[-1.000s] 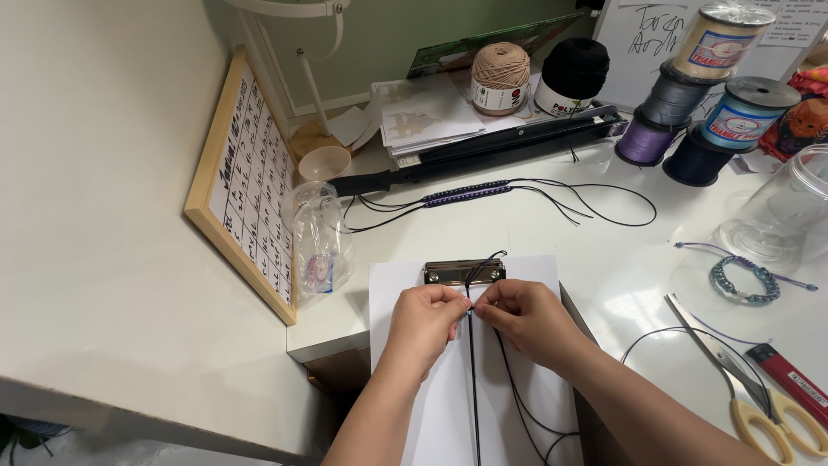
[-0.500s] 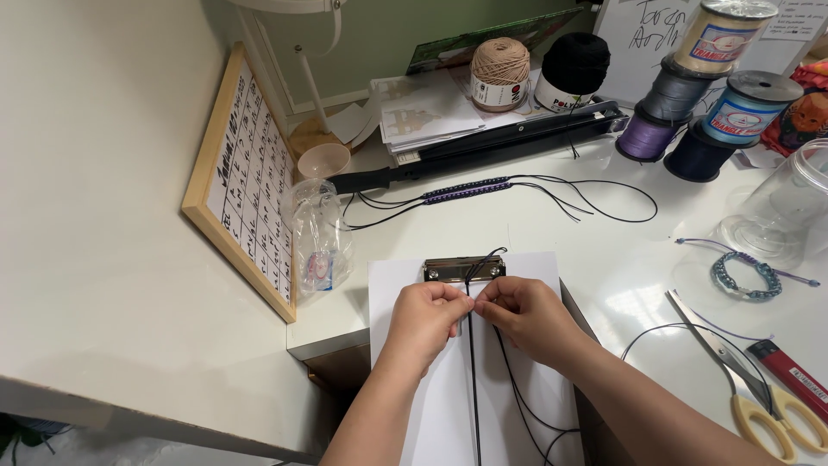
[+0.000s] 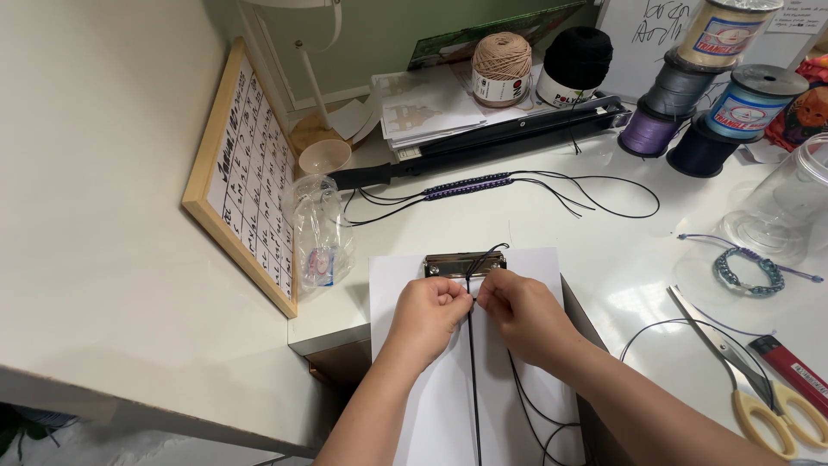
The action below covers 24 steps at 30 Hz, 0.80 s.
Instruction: Braiding a decorative cord by performing repetitive knots while the base is secured to a clipboard.
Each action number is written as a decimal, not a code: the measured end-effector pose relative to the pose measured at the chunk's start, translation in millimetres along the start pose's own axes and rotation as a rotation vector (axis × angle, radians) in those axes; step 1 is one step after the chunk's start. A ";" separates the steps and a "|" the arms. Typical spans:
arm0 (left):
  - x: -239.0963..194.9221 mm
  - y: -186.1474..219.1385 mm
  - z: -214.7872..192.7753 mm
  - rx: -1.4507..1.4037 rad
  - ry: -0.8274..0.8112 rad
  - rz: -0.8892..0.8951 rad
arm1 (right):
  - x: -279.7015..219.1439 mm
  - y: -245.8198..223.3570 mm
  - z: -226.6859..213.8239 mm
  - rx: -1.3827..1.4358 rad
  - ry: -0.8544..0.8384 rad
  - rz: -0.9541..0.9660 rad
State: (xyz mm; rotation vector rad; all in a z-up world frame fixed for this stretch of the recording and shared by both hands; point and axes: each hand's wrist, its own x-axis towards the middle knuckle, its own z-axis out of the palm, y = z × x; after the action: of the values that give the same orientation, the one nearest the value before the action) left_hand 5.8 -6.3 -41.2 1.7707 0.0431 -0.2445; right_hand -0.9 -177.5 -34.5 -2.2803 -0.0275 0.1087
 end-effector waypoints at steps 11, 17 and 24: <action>6.2 -5.7 0.3 0.034 -0.035 0.008 | -5.8 -8.6 -3.9 -0.062 0.011 -0.018; -4.6 12.6 -10.3 -0.062 -0.091 -0.055 | -11.0 -12.2 -14.0 0.031 -0.081 0.054; -1.5 8.8 -8.0 -0.125 -0.053 -0.010 | -6.4 -5.6 -11.9 0.106 -0.100 0.079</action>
State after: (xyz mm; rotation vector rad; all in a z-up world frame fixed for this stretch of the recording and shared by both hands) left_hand 6.9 -0.2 -30.8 1.6395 0.0288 -0.2900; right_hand -6.2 -183.2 -22.1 -2.1687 0.0155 0.2596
